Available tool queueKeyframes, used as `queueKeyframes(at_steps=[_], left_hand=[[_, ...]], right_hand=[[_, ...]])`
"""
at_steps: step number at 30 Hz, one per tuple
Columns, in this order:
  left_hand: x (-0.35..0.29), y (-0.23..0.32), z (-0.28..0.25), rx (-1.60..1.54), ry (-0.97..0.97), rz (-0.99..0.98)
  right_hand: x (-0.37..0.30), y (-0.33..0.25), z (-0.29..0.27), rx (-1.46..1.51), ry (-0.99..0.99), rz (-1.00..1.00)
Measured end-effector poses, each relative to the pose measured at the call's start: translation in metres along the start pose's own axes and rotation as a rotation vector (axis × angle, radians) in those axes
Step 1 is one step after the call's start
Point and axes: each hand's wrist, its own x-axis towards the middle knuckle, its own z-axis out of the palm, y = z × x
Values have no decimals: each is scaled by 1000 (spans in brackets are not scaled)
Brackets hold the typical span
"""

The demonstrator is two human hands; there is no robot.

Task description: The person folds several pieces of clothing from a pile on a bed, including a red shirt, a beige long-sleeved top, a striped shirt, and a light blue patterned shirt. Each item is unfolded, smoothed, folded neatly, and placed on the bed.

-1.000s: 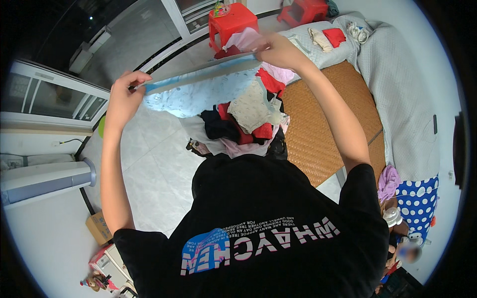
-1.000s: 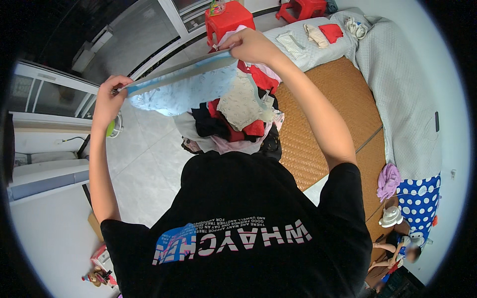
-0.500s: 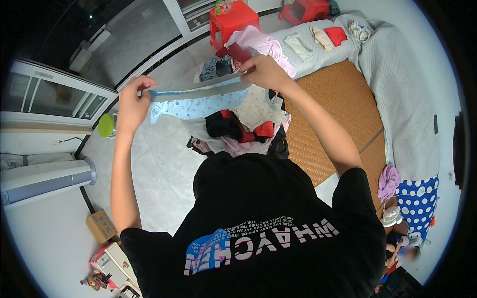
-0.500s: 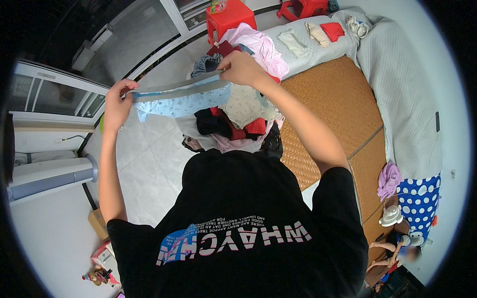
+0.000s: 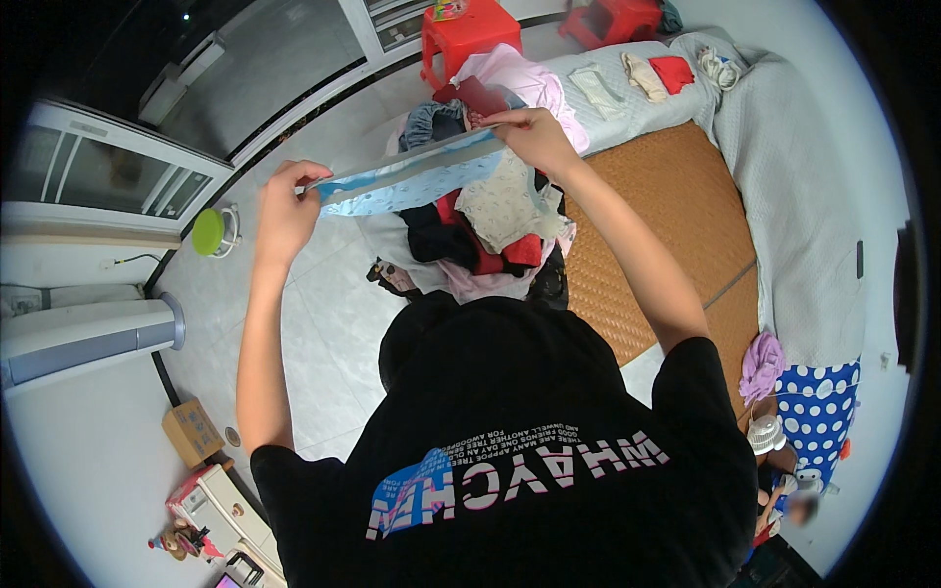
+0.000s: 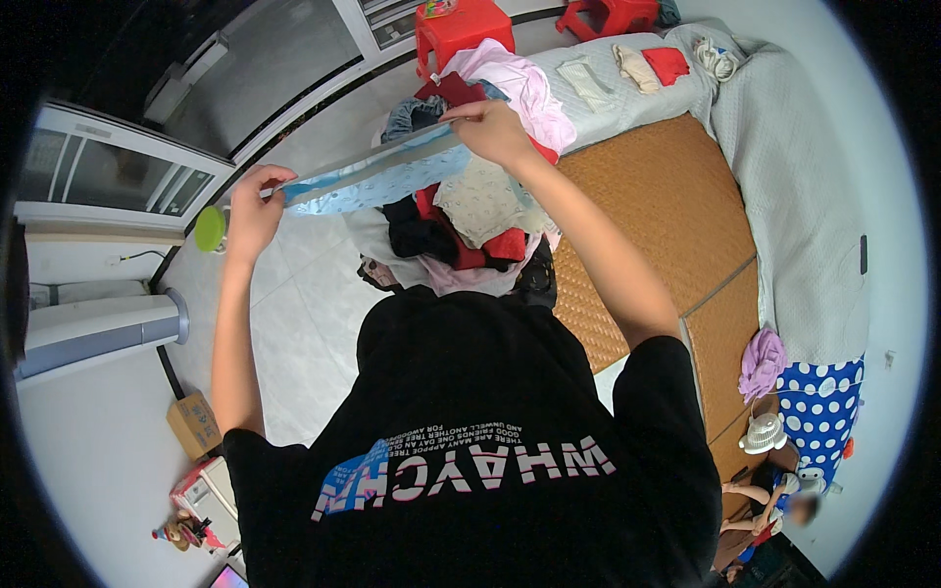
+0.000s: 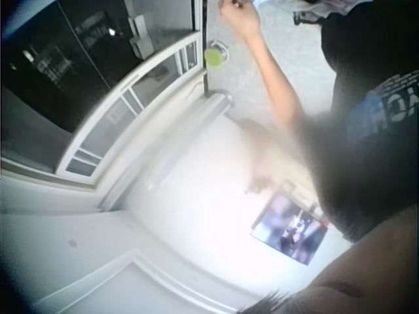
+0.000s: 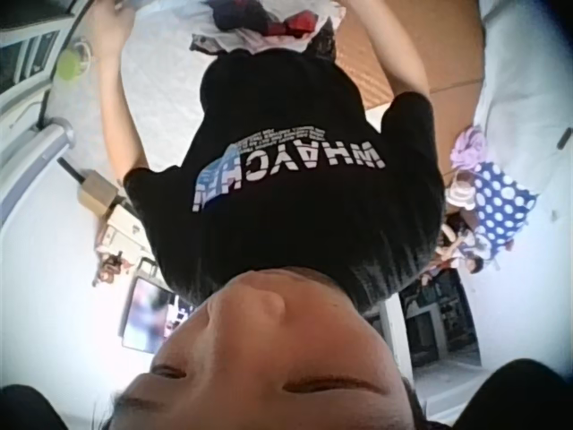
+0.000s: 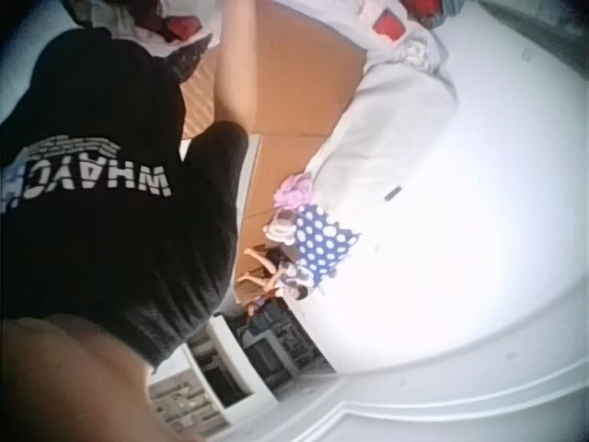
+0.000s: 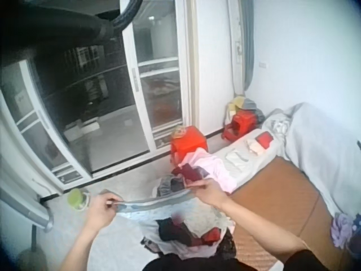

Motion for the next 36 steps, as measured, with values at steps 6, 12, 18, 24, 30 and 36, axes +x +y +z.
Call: queueKeyframes(at_steps=[6,12,18,24,30,36], left_hand=[[-4,-19,4,94,12,-1],[-25,11,2,138,-1,19],[-44,-16,-50,395,32,85],[-54,-3,-36,168,-177,5],[-46,-30,-56,539,-278,283],[-65,-159,-18,1086,-403,305]], right_hand=[[-5,14,-5,-315,75,-201],[-35,-11,-14,-880,181,-253],[-36,12,-98,-593,7,-335],[-61,-12,-74,-597,-49,-238],[-34,-31,-91,-821,59,-395],[-7,-30,-83,-1227,-155,-325]])
